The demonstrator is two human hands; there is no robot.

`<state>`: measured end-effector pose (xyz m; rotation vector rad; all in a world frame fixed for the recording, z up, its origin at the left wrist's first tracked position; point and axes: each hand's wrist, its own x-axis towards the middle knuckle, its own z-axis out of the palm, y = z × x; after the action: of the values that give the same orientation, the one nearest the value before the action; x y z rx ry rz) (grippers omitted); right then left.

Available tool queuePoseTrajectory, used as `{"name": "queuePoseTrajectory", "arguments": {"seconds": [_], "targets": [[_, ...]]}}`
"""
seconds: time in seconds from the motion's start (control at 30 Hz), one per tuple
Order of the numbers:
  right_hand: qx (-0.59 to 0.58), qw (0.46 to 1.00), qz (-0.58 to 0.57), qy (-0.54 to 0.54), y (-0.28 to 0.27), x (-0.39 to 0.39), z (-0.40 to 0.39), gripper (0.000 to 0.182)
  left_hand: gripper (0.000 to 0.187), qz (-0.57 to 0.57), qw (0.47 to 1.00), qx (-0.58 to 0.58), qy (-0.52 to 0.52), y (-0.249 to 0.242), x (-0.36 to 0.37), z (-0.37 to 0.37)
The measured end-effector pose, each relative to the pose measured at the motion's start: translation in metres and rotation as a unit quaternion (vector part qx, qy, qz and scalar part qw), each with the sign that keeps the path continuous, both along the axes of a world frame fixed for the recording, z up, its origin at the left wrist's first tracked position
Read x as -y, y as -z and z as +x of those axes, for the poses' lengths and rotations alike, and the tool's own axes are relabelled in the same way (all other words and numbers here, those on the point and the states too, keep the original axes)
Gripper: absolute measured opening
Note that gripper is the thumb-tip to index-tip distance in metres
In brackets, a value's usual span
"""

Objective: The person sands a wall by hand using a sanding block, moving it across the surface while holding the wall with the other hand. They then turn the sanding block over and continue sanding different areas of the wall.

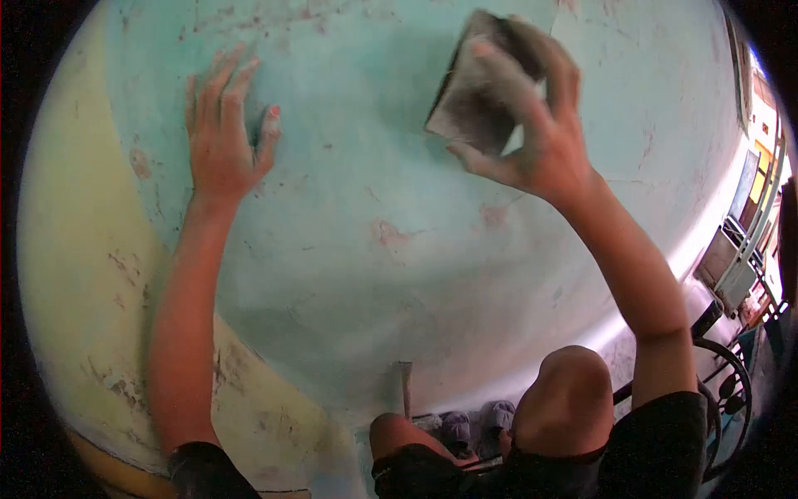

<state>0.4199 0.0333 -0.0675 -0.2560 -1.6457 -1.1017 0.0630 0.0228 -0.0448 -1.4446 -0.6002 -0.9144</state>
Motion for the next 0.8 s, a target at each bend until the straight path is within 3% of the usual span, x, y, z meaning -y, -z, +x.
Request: {"name": "queuePoseTrajectory", "arguments": {"seconds": [0.13,0.23,0.3,0.37,0.43,0.5,0.53,0.6,0.7,0.8], "targets": [[-0.043,0.991,-0.04,-0.118,0.027,-0.009,0.046,0.115,0.047,0.022,1.0,-0.015,-0.015,-0.002,-0.002,-0.003],[-0.116,0.923,-0.163,-0.329,0.056,-0.018,0.059,0.11,0.048,0.023,0.999,-0.029,-0.024,-0.003,0.0,-0.003],[-0.148,0.893,-0.229,-0.358,0.071,-0.008,0.061,0.103,0.048,0.023,0.999,-0.034,-0.036,-0.004,-0.003,-0.006],[-0.197,0.693,-0.344,-0.602,0.084,0.002,0.063,0.098,0.048,0.023,0.998,-0.036,-0.041,-0.004,-0.003,-0.01],[-0.228,0.448,-0.372,-0.78,0.097,0.01,0.067,0.092,0.048,0.026,0.997,-0.059,-0.046,-0.006,-0.003,-0.01],[-0.159,0.312,-0.442,-0.826,0.103,0.013,0.065,0.085,0.047,0.027,0.997,-0.068,-0.033,-0.008,-0.005,-0.014],[-0.162,0.319,-0.44,-0.824,0.105,0.014,0.062,0.085,0.045,0.03,0.996,-0.077,-0.037,-0.009,-0.005,-0.015],[-0.186,0.254,-0.487,-0.815,0.11,0.014,0.053,0.087,0.046,0.023,0.997,-0.071,-0.038,-0.006,-0.004,-0.015],[-0.171,0.254,-0.539,-0.785,0.118,0.014,0.047,0.092,0.047,0.008,0.997,-0.063,-0.045,-0.006,-0.004,-0.019],[-0.169,0.204,-0.562,-0.783,0.121,0.016,0.046,0.097,0.048,0.003,0.997,-0.065,-0.046,-0.006,-0.004,-0.022]]}}
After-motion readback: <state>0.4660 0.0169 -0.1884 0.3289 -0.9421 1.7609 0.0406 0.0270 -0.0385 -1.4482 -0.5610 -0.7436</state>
